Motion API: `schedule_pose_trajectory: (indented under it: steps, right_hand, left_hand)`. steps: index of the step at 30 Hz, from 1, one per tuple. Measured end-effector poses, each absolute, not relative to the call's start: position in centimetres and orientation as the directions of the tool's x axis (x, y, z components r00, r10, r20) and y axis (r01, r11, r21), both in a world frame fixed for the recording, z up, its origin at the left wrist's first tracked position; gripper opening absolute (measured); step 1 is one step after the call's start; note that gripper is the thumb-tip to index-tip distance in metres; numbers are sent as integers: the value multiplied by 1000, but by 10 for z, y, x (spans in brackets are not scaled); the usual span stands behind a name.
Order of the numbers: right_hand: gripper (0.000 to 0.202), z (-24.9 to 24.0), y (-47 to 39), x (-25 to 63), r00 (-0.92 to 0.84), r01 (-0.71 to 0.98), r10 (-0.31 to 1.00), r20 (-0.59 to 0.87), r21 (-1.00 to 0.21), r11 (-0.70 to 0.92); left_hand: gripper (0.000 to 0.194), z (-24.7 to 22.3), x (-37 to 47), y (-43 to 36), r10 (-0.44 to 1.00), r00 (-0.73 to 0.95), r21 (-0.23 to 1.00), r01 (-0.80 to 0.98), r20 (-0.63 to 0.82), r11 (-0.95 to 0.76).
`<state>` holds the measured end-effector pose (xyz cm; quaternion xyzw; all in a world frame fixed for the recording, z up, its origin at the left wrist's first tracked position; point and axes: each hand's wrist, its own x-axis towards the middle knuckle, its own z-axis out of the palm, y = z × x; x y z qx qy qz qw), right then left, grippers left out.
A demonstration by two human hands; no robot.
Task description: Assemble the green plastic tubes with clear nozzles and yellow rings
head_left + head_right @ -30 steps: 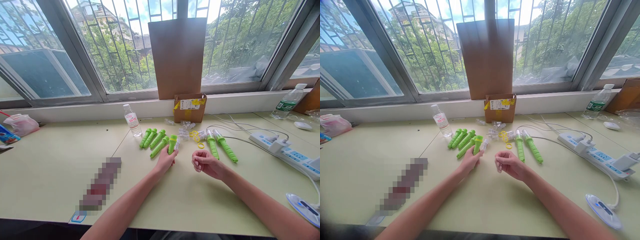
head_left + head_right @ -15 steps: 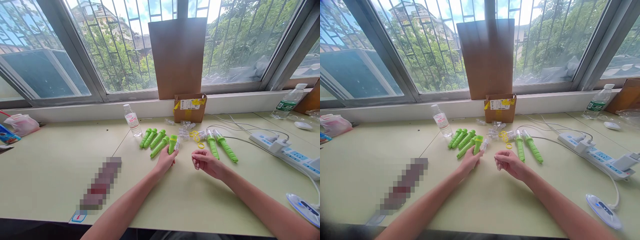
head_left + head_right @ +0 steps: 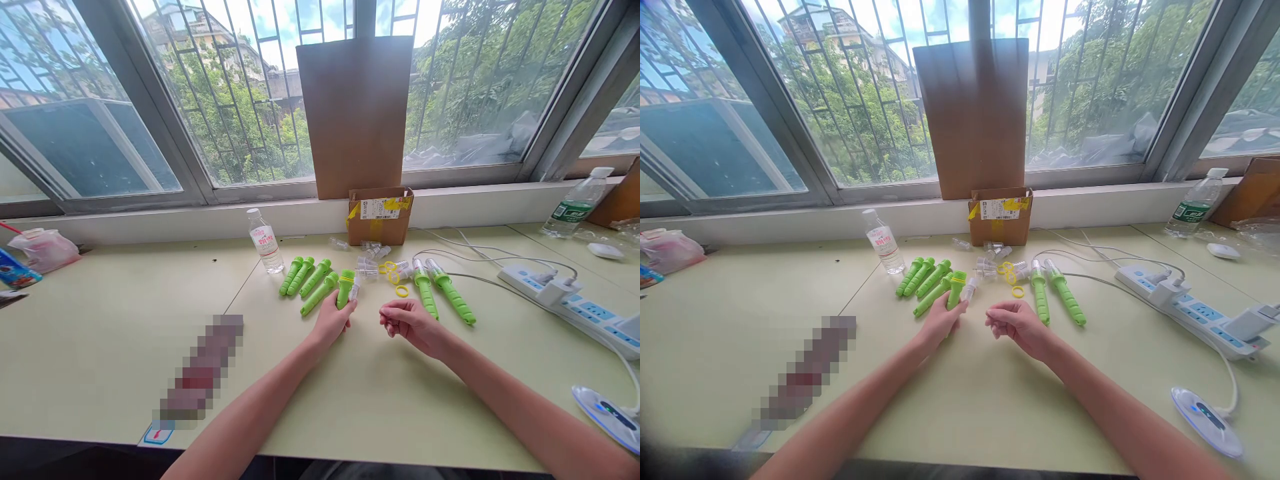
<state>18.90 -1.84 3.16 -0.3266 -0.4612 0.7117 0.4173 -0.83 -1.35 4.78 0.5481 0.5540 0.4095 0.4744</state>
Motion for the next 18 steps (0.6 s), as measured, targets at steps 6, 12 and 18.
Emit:
schedule_pose_trajectory:
  steps: [6, 12, 18]
  right_hand:
    - [20, 28, -16, 189, -402, -295, 914, -60, -936, -191]
    - [18, 26, -15, 190, -422, -316, 905, -50, -928, -198]
    - [17, 28, -17, 190, -437, -317, 898, -47, -926, -203]
  left_hand:
    - [21, 48, -8, -14, 996, 43, 973, 219, -80, 69]
    - [21, 46, -9, -12, 996, 55, 974, 219, -76, 62]
    - [20, 47, -10, -13, 996, 58, 970, 235, -73, 57]
